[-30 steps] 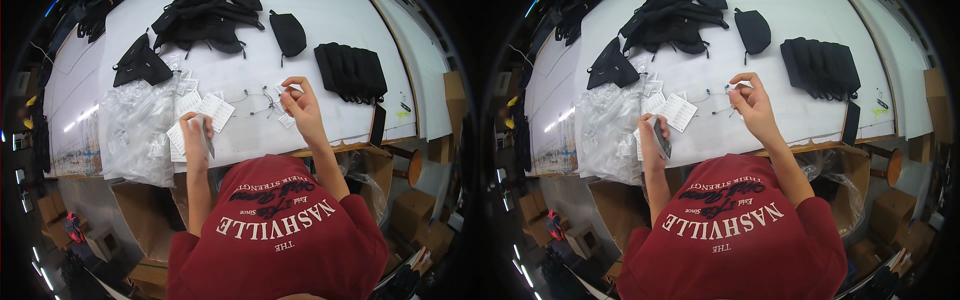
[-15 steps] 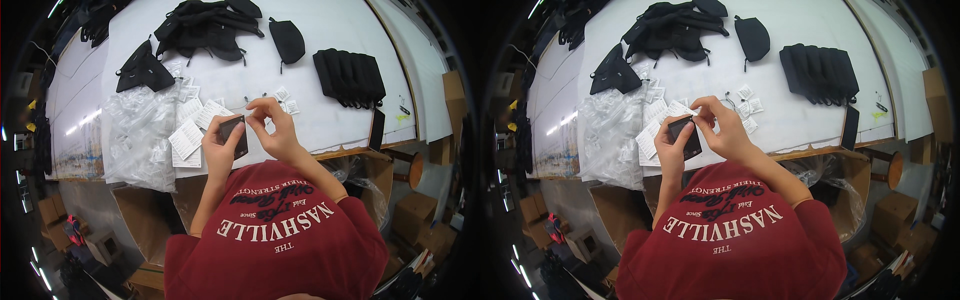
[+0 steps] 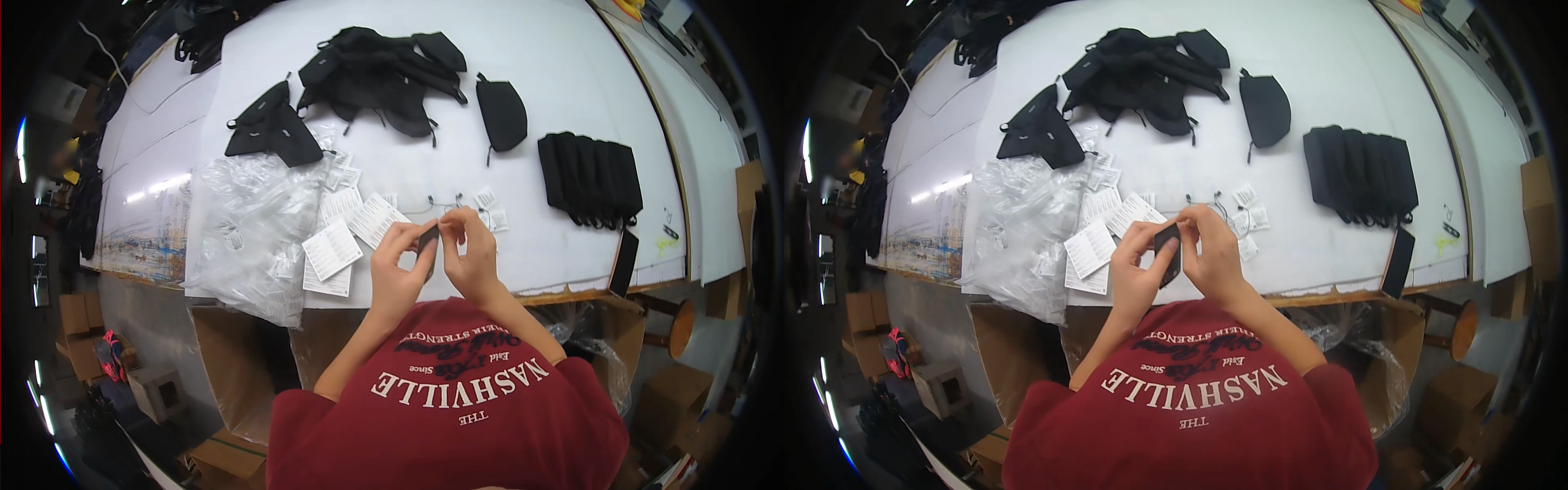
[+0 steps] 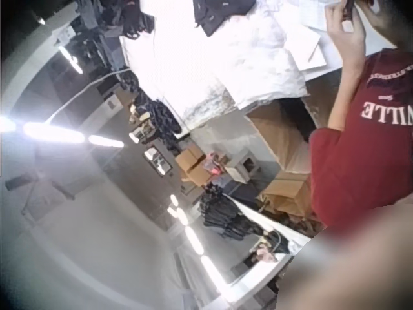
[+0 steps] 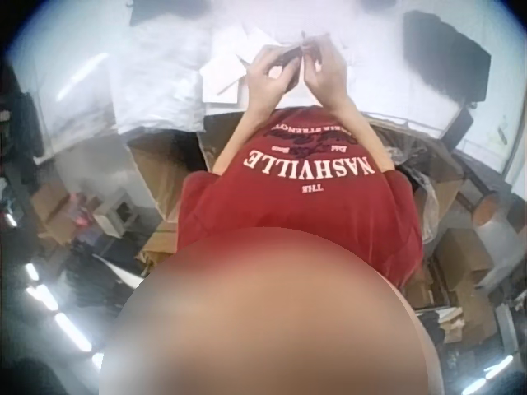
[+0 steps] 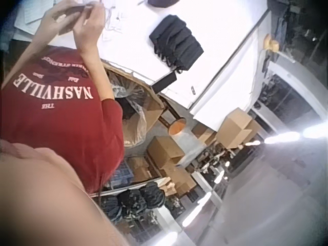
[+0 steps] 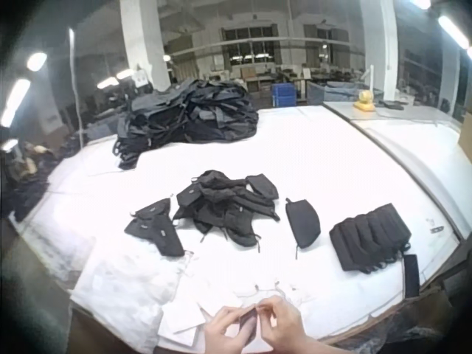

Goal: Packaging pairs of glasses into protective black pouches and attaching tags.

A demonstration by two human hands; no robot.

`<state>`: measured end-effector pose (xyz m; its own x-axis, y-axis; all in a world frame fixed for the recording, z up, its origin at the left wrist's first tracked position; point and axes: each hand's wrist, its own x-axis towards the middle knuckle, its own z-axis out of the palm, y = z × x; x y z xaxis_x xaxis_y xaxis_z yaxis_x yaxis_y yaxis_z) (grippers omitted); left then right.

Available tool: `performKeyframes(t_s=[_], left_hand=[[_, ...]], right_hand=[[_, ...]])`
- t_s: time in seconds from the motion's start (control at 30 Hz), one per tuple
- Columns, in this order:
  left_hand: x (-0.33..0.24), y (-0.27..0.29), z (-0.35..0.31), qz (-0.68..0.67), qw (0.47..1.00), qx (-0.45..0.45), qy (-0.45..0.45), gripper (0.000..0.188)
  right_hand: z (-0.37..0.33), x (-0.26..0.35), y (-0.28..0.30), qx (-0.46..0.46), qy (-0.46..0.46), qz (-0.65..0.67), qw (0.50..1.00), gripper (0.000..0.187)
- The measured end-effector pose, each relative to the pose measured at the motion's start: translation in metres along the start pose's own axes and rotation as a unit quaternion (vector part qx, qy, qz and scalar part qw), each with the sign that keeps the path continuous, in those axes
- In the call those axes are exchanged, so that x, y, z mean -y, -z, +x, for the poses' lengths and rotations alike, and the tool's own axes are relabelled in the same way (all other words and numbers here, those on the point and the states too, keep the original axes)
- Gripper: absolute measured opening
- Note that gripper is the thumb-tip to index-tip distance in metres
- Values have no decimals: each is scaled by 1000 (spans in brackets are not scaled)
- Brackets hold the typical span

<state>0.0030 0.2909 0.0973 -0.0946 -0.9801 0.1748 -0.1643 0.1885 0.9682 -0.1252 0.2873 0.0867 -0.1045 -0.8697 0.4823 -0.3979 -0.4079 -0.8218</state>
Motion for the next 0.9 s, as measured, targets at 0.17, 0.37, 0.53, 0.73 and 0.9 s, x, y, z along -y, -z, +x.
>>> performKeyframes(t_s=[0.17,0.37,0.53,0.73,0.9], left_hand=[[-3,6,1,-3,999,20,30,20],[31,7,-3,-50,996,45,63,21],[35,11,-15,-36,997,31,68,19],[32,17,-16,-53,998,17,43,21],[45,21,-15,-135,984,86,79,26]], right_hand=[[-1,4,0,31,18,-10,999,14],[-6,-14,-11,22,-14,-22,999,12],[-18,-14,-14,67,11,-31,997,11],[-15,-37,-12,93,-172,180,964,11],[-11,-27,-6,57,-122,119,984,9]])
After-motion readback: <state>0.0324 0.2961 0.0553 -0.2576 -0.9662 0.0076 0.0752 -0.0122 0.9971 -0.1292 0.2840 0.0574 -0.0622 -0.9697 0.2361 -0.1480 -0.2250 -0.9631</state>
